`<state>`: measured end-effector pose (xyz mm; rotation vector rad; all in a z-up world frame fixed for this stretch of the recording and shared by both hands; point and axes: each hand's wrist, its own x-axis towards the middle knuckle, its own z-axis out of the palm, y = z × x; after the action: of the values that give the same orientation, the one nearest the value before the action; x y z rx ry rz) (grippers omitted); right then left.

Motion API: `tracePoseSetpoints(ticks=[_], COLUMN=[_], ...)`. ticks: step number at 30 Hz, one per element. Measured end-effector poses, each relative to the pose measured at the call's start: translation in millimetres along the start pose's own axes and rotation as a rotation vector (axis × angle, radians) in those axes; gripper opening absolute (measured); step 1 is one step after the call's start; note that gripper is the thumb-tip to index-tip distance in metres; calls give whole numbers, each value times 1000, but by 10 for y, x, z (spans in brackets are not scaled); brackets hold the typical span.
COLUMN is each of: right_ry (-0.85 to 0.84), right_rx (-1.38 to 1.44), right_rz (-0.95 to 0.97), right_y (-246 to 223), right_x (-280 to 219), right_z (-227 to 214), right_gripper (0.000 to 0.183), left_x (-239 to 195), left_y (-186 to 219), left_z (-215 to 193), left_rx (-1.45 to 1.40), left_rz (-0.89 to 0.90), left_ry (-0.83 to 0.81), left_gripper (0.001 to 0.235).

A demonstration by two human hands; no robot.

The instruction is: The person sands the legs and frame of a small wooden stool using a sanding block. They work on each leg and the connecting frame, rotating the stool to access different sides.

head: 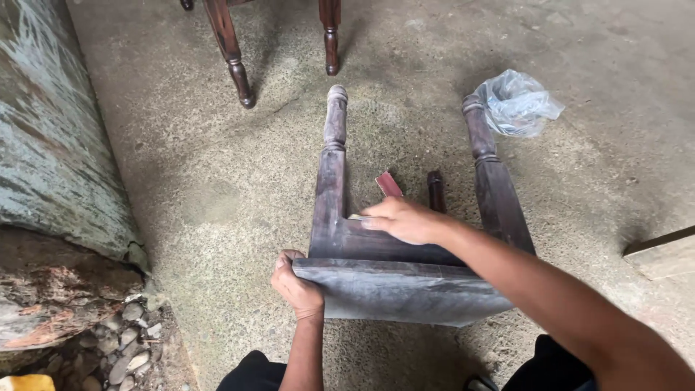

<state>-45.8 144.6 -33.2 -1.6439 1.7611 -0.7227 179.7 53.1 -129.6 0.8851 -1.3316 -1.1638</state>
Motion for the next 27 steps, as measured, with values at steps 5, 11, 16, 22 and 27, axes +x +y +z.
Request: tracePoseSetpoints(ticks=[5,11,16,22,27], right_ry=[-89,-97,-63,-173,-131], right_rx=[18,30,35,289,-51], right_rz=[165,224,394,380,439], right_y=[199,-129,472,155,157], right_x=[-488,-66,-374,15,-253], right_z=[-481,-194,-403,-264,-378], right_gripper=[38,41,43,55,47], left_x=[17,-9,20,-38,-12], left_y=[24,38,26,-64,-87], left_z=[25,14,-8,-15,-4], left_rx=[49,78,95,70,46], left_rz=[31,-15,105,44,15], left_ry=[18,41,1,17,27], left_gripper=[50,52,51,53,52])
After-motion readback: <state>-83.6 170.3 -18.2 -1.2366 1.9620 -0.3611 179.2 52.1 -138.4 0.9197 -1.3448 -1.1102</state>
